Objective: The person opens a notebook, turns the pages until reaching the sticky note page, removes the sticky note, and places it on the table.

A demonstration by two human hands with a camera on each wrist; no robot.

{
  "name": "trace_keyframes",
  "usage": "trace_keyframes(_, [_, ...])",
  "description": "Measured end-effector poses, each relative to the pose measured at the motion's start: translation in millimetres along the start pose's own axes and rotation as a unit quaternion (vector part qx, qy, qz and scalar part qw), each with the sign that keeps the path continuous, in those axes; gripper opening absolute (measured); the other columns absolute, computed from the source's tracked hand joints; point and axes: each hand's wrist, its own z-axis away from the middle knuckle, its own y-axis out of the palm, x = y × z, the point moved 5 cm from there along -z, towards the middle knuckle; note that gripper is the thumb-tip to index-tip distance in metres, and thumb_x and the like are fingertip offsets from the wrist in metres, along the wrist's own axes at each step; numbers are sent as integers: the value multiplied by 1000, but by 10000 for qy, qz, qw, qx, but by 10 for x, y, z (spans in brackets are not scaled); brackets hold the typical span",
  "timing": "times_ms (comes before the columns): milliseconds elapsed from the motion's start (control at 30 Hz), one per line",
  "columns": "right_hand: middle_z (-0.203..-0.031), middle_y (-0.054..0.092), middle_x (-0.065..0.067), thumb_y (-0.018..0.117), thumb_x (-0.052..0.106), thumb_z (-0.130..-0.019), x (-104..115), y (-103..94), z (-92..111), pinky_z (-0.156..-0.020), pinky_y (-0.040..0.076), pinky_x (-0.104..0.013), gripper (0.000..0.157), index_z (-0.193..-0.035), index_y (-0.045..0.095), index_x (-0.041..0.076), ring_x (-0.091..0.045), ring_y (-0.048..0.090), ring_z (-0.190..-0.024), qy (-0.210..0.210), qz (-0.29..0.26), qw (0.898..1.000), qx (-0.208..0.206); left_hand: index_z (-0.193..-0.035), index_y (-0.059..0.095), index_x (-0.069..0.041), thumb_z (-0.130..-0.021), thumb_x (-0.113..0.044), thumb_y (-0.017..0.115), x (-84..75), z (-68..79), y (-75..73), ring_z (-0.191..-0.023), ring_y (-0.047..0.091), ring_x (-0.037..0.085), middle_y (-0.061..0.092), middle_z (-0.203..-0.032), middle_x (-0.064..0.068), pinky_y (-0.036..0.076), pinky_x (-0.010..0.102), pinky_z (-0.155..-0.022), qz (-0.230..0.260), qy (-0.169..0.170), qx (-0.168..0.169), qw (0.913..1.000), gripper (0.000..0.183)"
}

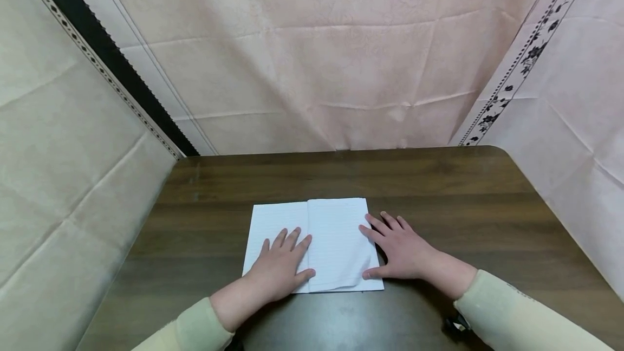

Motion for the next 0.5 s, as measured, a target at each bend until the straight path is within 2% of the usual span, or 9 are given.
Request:
trace_keyframes(267, [-162, 26, -8, 48, 88, -76, 34, -32, -2, -110, 21, -68, 104, -154, 37, 21, -43, 23, -146, -108, -25, 9998, -148, -150, 45, -18, -94, -59, 56, -42, 34, -30, -141, 34, 37, 38, -155, 11, 30, 65, -107, 67, 28, -204, 9998, 70])
trace_keyframes(500, [-162, 26, -7, 46, 89, -75, 33, -17, -8, -110, 21, -67, 104, -154, 37, 22, -43, 23, -146, -96, 25, 9999, -93, -148, 47, -19, -94, -61, 55, -110, 74, -44, -139, 38, 35, 41, -153, 11, 33, 64, -106, -15, 158, -240, 9996, 69])
